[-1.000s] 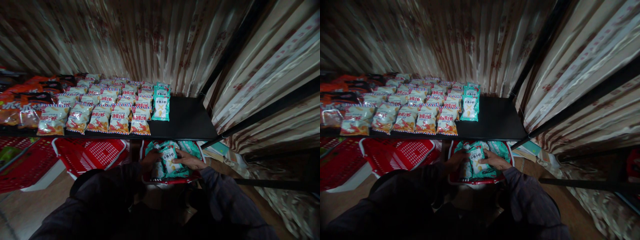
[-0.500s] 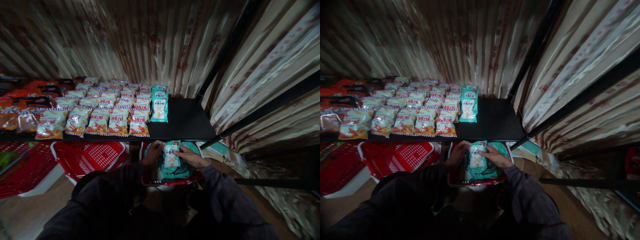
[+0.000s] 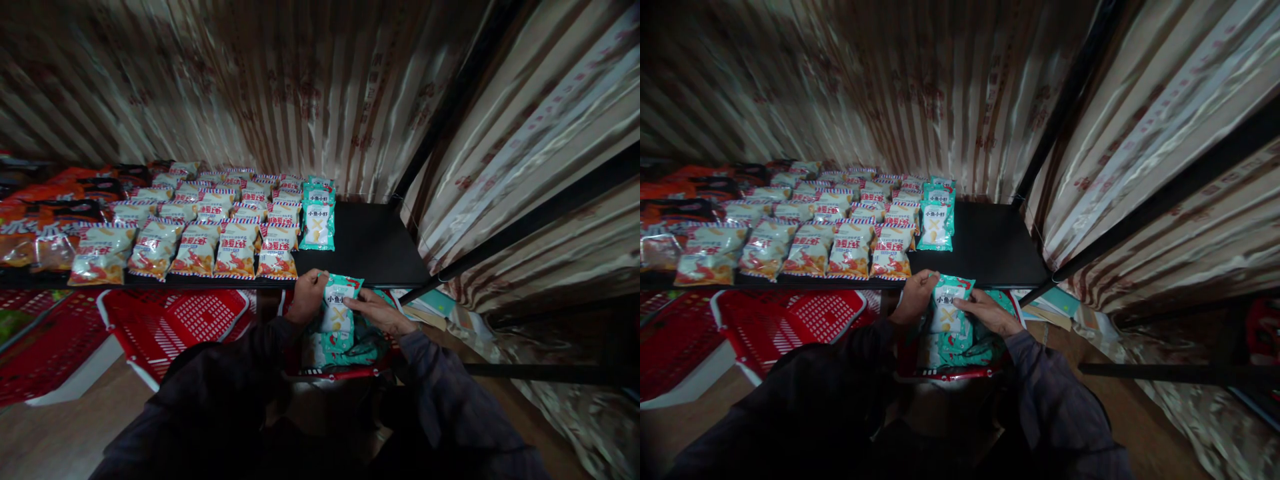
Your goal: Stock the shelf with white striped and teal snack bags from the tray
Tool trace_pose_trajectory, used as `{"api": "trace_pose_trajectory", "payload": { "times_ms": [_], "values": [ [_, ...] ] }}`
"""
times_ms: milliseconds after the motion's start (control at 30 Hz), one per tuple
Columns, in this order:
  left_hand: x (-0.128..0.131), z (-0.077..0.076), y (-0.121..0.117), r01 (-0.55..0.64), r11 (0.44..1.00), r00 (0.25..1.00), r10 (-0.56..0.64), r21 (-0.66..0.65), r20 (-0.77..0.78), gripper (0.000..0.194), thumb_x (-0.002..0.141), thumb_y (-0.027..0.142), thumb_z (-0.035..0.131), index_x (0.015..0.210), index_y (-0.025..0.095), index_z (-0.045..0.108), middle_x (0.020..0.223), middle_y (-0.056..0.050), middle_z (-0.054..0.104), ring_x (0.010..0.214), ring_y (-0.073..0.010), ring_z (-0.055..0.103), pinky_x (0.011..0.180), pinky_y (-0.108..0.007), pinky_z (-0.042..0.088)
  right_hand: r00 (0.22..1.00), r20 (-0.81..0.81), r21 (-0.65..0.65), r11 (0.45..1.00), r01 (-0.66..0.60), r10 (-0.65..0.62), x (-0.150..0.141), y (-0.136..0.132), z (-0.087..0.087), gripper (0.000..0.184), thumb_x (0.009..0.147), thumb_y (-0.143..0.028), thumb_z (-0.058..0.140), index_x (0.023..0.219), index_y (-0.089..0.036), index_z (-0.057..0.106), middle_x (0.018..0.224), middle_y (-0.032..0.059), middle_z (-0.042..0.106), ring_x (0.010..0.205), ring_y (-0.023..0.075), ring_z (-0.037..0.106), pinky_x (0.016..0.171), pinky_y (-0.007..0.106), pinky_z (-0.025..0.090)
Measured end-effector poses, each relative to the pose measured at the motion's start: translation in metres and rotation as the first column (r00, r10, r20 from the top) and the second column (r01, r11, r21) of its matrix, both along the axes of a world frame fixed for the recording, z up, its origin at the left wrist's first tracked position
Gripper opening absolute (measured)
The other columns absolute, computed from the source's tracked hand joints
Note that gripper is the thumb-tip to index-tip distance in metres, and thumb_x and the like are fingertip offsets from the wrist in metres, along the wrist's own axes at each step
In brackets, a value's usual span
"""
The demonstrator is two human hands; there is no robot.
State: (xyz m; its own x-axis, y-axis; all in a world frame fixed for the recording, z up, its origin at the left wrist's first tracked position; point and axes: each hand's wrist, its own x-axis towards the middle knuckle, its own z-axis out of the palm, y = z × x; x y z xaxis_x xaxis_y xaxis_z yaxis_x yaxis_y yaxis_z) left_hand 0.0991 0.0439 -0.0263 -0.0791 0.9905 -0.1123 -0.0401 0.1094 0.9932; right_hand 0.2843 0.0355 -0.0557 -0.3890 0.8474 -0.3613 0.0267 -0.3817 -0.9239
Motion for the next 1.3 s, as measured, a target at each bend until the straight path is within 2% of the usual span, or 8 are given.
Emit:
{"api": "trace_pose_trajectory", "payload": {
  "times_ms": [100,233,367,500,633,833,1100,1300],
  "values": [
    [-0.001,0.003,0.001,0.012,0.998,0.999,-0.010,0.055,-0.037,0.024,0.078,0.040,0.058,0.065,0.019,0.056,0.060,0.003,0.051,0.060,-0.0120,0.044,0.054,-0.022,0.034,1.000,0.013,0.004,1.000,0.013,-0.013,0.001,0.002,0.004,0.049,0.061,-0.053,0.085,0.093,-0.019,0.071,0.085,0.0016,0.071,0.081,0.0175,0.063,0.078,0.031,0.051],
    [-0.002,-0.001,0.003,0.001,0.995,0.997,0.007,0.100,-0.079,0.024,0.081,0.041,0.057,0.069,0.019,0.057,0.063,0.003,0.052,0.062,-0.0126,0.047,0.056,-0.022,0.036,0.994,-0.033,0.007,0.994,0.106,-0.106,-0.001,0.008,0.012,0.049,0.060,-0.061,0.082,0.082,-0.020,0.071,0.080,0.0006,0.069,0.074,0.0141,0.061,0.068,0.026,0.049],
    [-0.001,-0.007,0.006,-0.024,0.995,0.993,0.035,0.092,-0.110,0.025,0.081,0.041,0.059,0.070,0.019,0.058,0.064,0.002,0.054,0.064,-0.0132,0.049,0.056,-0.022,0.037,0.972,-0.128,0.040,0.978,0.205,-0.198,-0.005,0.014,0.016,0.045,0.061,-0.062,0.081,0.081,-0.022,0.072,0.081,0.0001,0.070,0.077,0.0146,0.063,0.069,0.024,0.050],
    [0.000,-0.007,0.008,-0.031,0.997,0.998,0.034,0.068,-0.045,0.025,0.080,0.044,0.061,0.071,0.020,0.058,0.065,0.002,0.055,0.065,-0.0136,0.051,0.058,-0.022,0.040,0.953,-0.115,0.067,0.955,0.290,-0.282,-0.009,0.016,0.017,0.042,0.061,-0.060,0.082,0.076,-0.021,0.072,0.077,0.0001,0.070,0.075,0.0143,0.063,0.066,0.024,0.050],
    [0.000,0.001,0.005,0.035,0.997,0.997,-0.040,0.066,0.069,0.029,0.079,0.048,0.061,0.073,0.020,0.056,0.069,0.002,0.058,0.068,-0.0137,0.053,0.061,-0.023,0.042,0.923,-0.112,0.070,0.924,0.376,-0.368,-0.011,0.019,0.019,0.046,0.057,-0.061,0.083,0.077,-0.021,0.073,0.075,0.0003,0.070,0.071,0.0146,0.063,0.064,0.026,0.051],
    [-0.004,0.007,-0.006,0.129,0.992,0.991,-0.129,-0.012,0.044,0.030,0.078,0.048,0.063,0.080,0.018,0.063,0.074,0.001,0.062,0.076,-0.0152,0.056,0.066,-0.024,0.044,0.899,-0.115,0.104,0.895,0.434,-0.423,-0.004,0.028,0.026,0.045,0.057,-0.060,0.083,0.072,-0.019,0.071,0.069,-0.0003,0.068,0.063,0.0130,0.060,0.058,0.025,0.046],
    [-0.002,0.009,-0.022,0.365,0.925,0.910,-0.331,-0.102,0.249,0.049,0.069,0.058,0.073,0.093,0.016,0.070,0.090,-0.006,0.073,0.091,-0.0241,0.066,0.077,-0.031,0.050,0.834,-0.080,0.127,0.825,0.551,-0.545,0.003,0.038,0.029,0.049,0.050,-0.062,0.084,0.069,-0.020,0.068,0.061,-0.0014,0.065,0.055,0.0129,0.056,0.052,0.025,0.044],
    [0.003,0.001,-0.024,0.336,0.931,0.903,-0.275,-0.142,0.331,0.051,0.063,0.055,0.079,0.093,0.016,0.067,0.087,-0.007,0.074,0.090,-0.0251,0.068,0.075,-0.032,0.053,0.826,-0.062,0.148,0.814,0.562,-0.560,0.003,0.040,0.026,0.050,0.052,-0.063,0.082,0.071,-0.019,0.068,0.060,-0.0013,0.065,0.055,0.0138,0.058,0.052,0.026,0.044]
  ]
}}
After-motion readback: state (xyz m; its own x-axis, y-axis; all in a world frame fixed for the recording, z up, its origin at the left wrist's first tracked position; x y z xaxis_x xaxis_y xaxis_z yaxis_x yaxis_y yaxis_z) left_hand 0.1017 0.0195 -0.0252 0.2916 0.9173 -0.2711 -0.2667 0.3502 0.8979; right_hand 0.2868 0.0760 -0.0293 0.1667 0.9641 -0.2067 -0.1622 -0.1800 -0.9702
